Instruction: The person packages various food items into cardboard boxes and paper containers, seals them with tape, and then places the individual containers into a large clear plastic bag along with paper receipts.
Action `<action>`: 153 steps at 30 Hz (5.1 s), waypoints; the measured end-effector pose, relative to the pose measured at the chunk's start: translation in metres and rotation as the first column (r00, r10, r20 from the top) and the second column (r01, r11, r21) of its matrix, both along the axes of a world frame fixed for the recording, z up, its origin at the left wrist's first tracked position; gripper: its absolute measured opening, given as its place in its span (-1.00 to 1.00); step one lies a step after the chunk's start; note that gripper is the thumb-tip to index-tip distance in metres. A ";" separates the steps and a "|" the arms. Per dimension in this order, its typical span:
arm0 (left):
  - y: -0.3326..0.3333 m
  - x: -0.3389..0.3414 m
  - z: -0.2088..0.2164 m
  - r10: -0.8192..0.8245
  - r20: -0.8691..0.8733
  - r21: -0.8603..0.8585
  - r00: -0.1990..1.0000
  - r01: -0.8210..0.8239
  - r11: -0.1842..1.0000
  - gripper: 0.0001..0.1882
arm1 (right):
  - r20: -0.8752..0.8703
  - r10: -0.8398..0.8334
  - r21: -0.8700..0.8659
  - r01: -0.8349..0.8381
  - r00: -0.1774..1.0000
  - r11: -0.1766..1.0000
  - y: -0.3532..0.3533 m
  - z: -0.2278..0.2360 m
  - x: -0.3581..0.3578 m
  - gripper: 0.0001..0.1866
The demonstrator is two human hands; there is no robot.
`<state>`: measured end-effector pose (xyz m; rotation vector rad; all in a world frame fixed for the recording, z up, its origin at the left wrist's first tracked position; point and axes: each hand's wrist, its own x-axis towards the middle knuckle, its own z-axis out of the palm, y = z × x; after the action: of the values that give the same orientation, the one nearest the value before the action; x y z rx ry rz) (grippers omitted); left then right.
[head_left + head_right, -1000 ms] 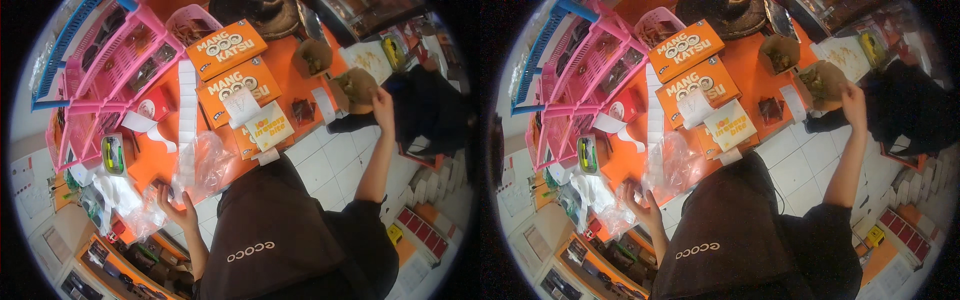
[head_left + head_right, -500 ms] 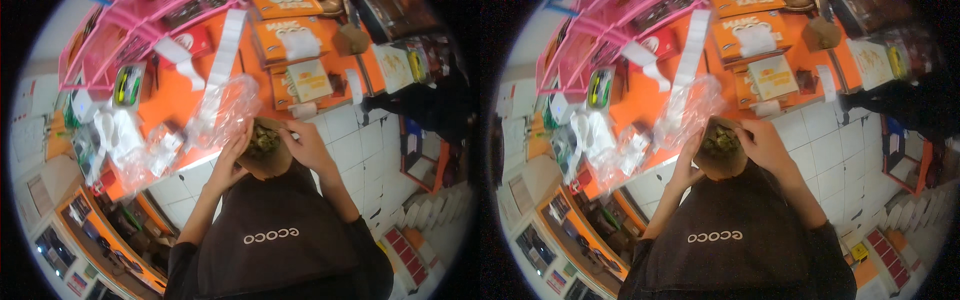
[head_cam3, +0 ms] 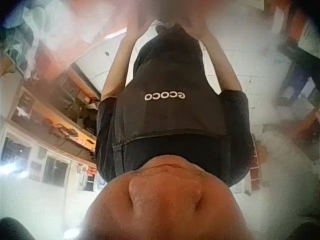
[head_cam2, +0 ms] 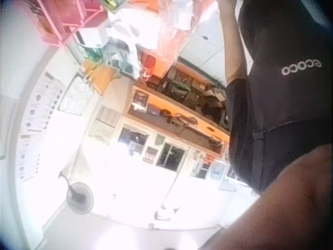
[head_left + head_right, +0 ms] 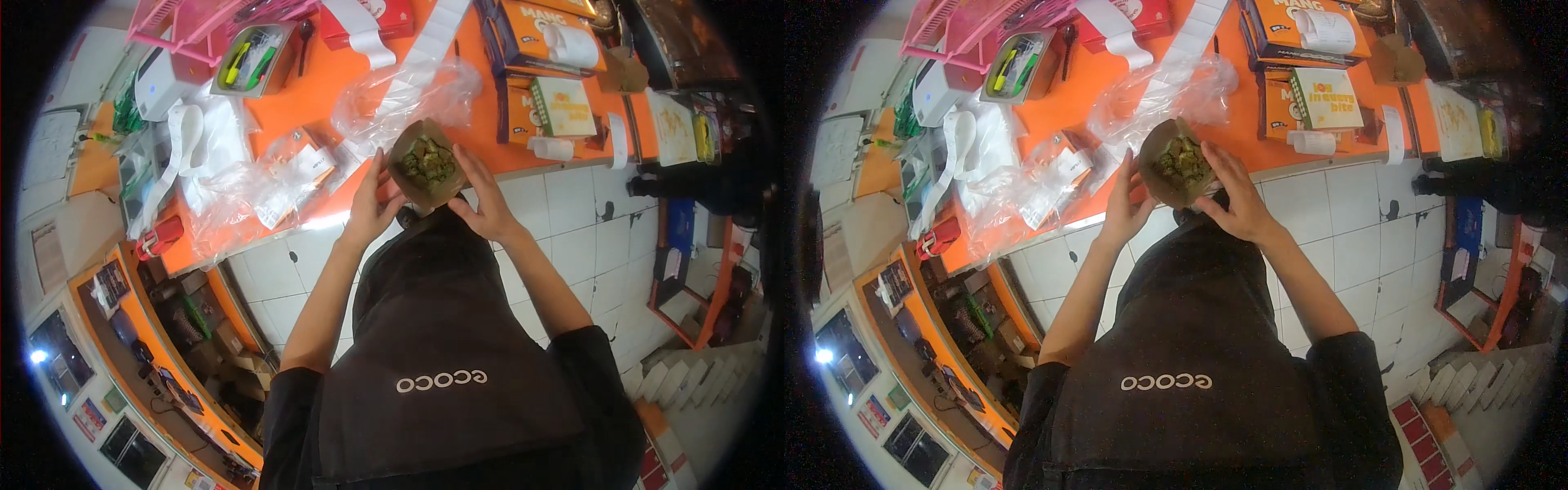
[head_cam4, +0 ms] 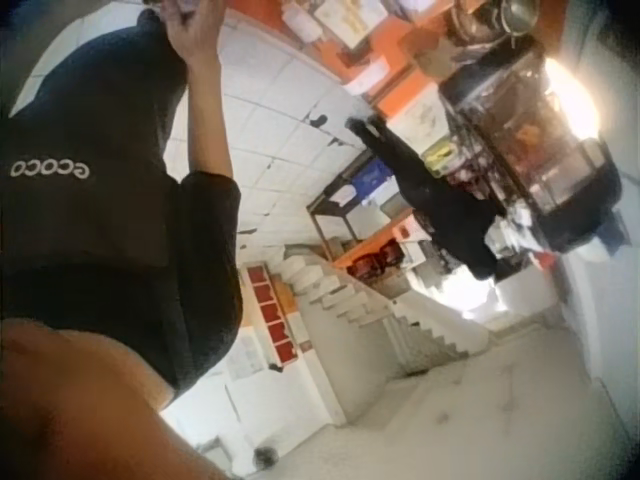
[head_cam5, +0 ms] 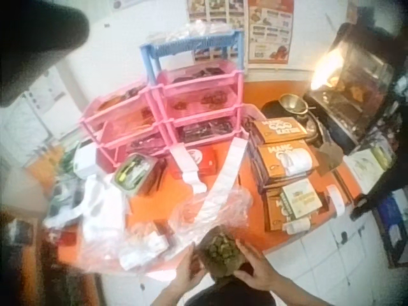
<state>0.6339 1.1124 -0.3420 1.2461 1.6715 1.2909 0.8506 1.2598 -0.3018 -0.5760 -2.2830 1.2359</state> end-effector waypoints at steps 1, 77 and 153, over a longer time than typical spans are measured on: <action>0.003 -0.002 0.002 -0.037 -0.069 0.028 0.997 0.039 0.999 -0.09 | 0.024 0.002 0.025 -0.003 1.000 1.000 0.000 0.000 0.000 -0.27; 0.051 0.021 0.047 0.197 -0.256 -0.062 0.946 -0.219 0.974 -0.60 | -0.212 -0.384 -0.170 0.353 0.899 0.920 -0.003 -0.039 -0.061 -0.72; -0.070 -0.406 0.084 0.768 -0.543 0.418 0.340 -0.685 0.597 -0.61 | -0.146 -0.289 -0.289 0.238 0.946 0.927 -0.001 0.084 -0.216 -0.80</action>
<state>0.2278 1.0423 -0.2584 1.1068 3.0186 1.5179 0.6349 1.2592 -0.2179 -0.8000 -1.8266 1.4056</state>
